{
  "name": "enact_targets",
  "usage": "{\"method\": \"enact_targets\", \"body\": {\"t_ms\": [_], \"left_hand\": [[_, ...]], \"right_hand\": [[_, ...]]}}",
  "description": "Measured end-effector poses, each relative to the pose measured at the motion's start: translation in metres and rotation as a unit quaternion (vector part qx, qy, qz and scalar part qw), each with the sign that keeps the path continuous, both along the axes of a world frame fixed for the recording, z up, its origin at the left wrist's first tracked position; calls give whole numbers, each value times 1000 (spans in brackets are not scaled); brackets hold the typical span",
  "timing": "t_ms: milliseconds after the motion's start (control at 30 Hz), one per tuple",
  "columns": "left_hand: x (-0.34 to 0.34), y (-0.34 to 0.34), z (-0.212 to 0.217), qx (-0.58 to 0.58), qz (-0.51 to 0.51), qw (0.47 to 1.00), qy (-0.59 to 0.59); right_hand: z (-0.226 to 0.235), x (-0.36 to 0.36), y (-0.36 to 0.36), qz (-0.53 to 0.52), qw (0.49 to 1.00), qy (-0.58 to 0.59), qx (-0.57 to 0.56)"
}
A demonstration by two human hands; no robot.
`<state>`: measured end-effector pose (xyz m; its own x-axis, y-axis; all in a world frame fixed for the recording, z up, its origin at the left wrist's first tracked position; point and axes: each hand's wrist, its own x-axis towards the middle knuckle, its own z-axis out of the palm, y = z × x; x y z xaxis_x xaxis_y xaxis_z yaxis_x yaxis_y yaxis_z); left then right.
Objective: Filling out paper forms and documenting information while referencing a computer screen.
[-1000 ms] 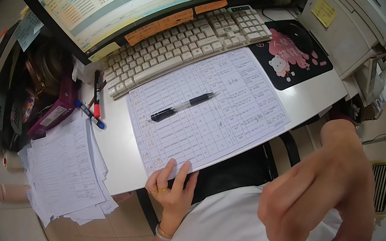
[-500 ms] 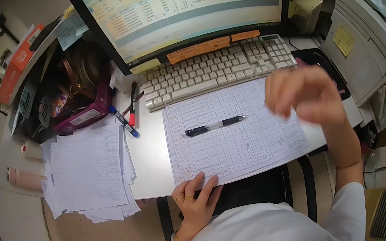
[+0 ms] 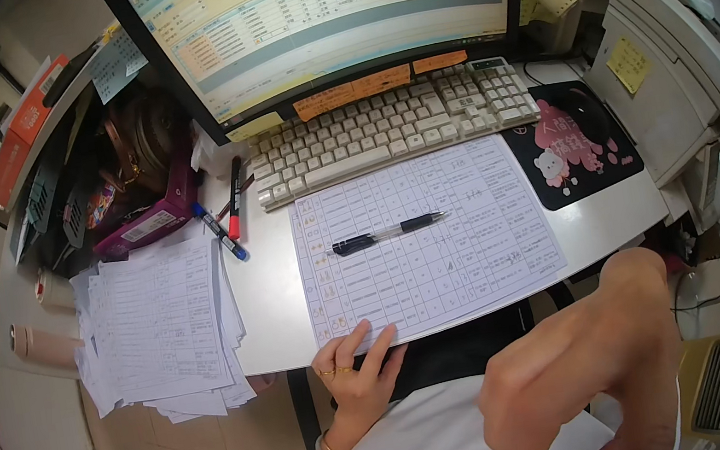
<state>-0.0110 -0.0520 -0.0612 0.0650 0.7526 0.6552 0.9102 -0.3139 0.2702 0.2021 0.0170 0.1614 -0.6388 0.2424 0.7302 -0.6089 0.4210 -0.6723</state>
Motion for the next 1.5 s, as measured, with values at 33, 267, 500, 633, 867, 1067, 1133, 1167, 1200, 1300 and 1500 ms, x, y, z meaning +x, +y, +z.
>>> {"method": "enact_targets", "body": {"t_ms": [33,267,500,633,867,1067,1133,1167,1200,1300,1500], "left_hand": [[0,0,-1,3,-3,1000,3],[-2,-1,0,8,-2,1000,12],[-1,-1,-1,11,0,1000,12],[-2,-2,-1,5,7,1000,10],[-1,-1,0,1,5,1000,8],[0,0,1,4,5,1000,10],[-1,0,0,0,6,1000,11],[0,-1,1,1,4,1000,12],[1,-1,2,1,1,1000,13],[2,-2,3,3,-3,1000,12],[-4,-3,-2,7,-4,1000,12]], "right_hand": [[1,1,0,-2,1000,0,0],[20,17,-1,59,988,-110,-88],[25,17,-6,41,987,-125,-90],[20,14,-14,-30,984,-86,-151],[17,13,-6,16,986,-56,-154],[5,7,-19,5,988,4,-152],[3,6,-15,-26,975,46,-216],[6,11,-6,8,989,6,-150],[8,15,-2,41,995,-35,-84],[11,22,-13,38,983,-24,-176],[-45,18,68,87,996,28,-2]]}}
